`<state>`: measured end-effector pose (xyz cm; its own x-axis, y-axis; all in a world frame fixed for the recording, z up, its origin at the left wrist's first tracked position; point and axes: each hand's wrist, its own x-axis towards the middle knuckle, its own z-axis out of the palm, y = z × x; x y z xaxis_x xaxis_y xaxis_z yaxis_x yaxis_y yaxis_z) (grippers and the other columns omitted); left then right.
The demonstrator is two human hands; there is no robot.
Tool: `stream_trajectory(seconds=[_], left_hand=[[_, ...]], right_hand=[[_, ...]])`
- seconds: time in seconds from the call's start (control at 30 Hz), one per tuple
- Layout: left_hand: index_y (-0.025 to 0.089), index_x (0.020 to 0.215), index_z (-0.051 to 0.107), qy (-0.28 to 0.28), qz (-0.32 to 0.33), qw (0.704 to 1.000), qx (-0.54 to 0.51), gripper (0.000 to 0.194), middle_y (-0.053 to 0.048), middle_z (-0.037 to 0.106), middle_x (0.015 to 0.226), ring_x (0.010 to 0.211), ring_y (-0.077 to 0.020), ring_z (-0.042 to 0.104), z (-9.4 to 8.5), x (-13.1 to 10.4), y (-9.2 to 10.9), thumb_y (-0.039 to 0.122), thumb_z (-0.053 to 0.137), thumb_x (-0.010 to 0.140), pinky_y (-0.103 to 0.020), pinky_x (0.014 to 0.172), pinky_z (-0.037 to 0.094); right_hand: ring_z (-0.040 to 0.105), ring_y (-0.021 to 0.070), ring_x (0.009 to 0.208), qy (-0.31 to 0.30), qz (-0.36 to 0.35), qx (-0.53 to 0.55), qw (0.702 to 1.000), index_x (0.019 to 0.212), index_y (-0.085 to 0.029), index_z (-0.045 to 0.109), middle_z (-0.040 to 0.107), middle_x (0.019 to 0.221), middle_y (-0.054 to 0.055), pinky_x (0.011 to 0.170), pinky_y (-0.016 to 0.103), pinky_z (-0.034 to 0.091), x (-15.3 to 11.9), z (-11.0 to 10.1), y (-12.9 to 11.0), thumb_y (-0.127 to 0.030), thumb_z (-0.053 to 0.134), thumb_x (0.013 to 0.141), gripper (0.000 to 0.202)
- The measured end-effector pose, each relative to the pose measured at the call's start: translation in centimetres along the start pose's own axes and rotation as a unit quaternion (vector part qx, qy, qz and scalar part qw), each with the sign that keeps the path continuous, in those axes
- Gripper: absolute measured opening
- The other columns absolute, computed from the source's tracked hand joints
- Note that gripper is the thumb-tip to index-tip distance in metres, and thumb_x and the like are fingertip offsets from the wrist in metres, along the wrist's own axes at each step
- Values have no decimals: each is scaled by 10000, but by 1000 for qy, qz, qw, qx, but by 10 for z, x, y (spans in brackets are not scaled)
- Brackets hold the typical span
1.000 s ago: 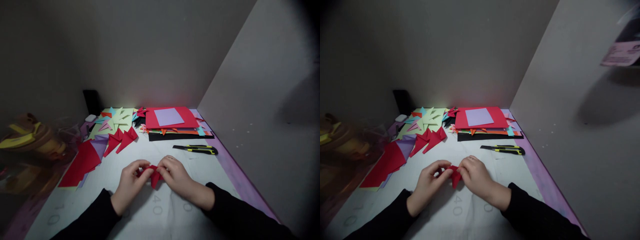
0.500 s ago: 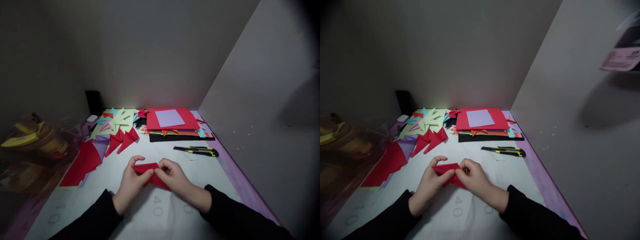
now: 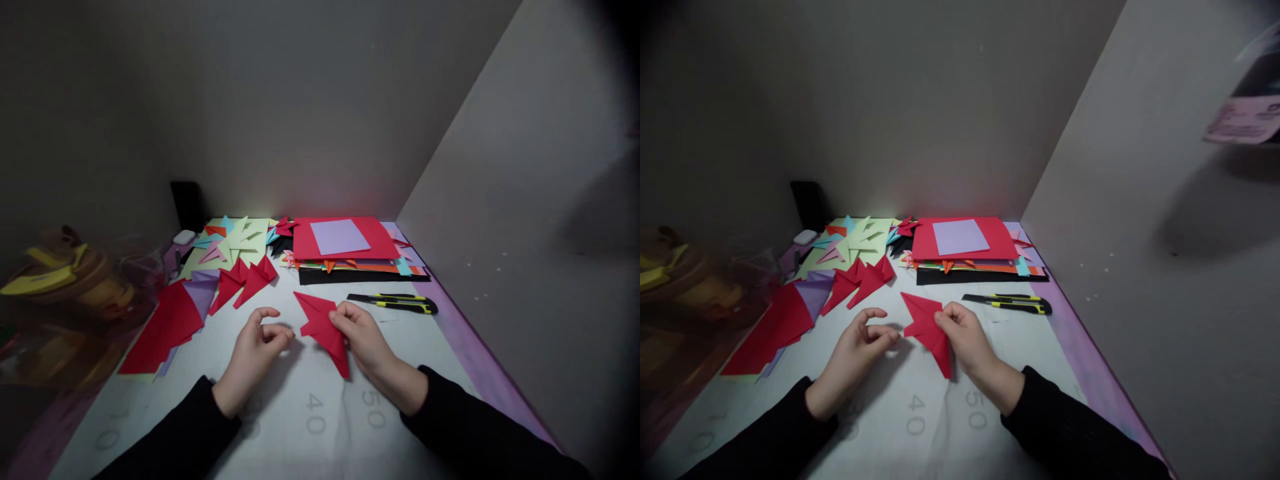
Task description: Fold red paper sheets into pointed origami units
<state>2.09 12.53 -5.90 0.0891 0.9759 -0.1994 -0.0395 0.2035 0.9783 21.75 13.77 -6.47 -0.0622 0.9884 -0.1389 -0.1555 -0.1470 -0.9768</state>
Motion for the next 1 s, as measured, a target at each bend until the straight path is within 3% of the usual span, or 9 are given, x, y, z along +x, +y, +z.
stream_trajectory(seconds=[0.1, 0.2, 0.33, 0.47, 0.6, 0.87, 1.0], left_hand=[[189, 1072, 423, -3, 18, 999, -41, 441, -2, 662, 762, 732, -164, 644, 1, 1, -5, 328, 696, 755, -287, 693, 472], [186, 1109, 450, -40, 3, 993, -108, 516, -40, 654, 903, 808, -173, 633, 8, -1, -12, 347, 744, 717, -296, 732, 473], [171, 1106, 462, -31, -59, 990, -126, 571, -35, 654, 847, 742, -165, 618, 16, -5, -16, 299, 798, 662, -276, 688, 456], [181, 999, 489, 4, -31, 987, -156, 464, 5, 638, 780, 683, -131, 582, 16, -3, -15, 272, 795, 662, -247, 655, 441], [180, 1010, 498, -9, -16, 987, -158, 431, 8, 628, 796, 700, -120, 558, 15, -2, -14, 269, 776, 693, -238, 658, 435], [165, 879, 516, -28, 0, 988, -151, 318, 25, 609, 697, 617, -96, 527, 16, -5, -10, 227, 771, 699, -214, 592, 420], [174, 904, 515, -15, -2, 984, -176, 340, 40, 615, 659, 560, -91, 535, 16, -4, -6, 212, 777, 690, -208, 555, 428]], right_hand=[[277, 75, 451, 1, 16, 6, 1000, 598, -199, 426, 378, 505, -78, 442, 213, 237, 1, 1, 4, -403, 644, 745, 332], [313, 77, 474, -44, 23, -38, 998, 609, -193, 437, 404, 528, -69, 462, 211, 262, -3, 8, 9, -412, 638, 751, 330], [366, 88, 517, -99, 29, -91, 990, 620, -188, 447, 438, 569, -50, 493, 219, 302, -11, 16, 11, -411, 610, 763, 312], [362, 92, 521, -136, -5, -194, 971, 584, -193, 416, 412, 555, -49, 489, 224, 282, -16, 17, 8, -373, 569, 794, 316], [344, 87, 506, -139, -40, -279, 949, 537, -195, 366, 390, 520, -55, 479, 226, 259, -20, 18, 9, -336, 563, 807, 362], [409, 86, 501, -142, -17, -249, 958, 521, -195, 378, 461, 506, -53, 491, 212, 312, -21, 20, 17, -247, 619, 739, 329], [440, 89, 508, -191, -10, -208, 959, 558, -194, 405, 505, 543, -46, 493, 210, 325, -23, 22, 22, -228, 610, 748, 282]])
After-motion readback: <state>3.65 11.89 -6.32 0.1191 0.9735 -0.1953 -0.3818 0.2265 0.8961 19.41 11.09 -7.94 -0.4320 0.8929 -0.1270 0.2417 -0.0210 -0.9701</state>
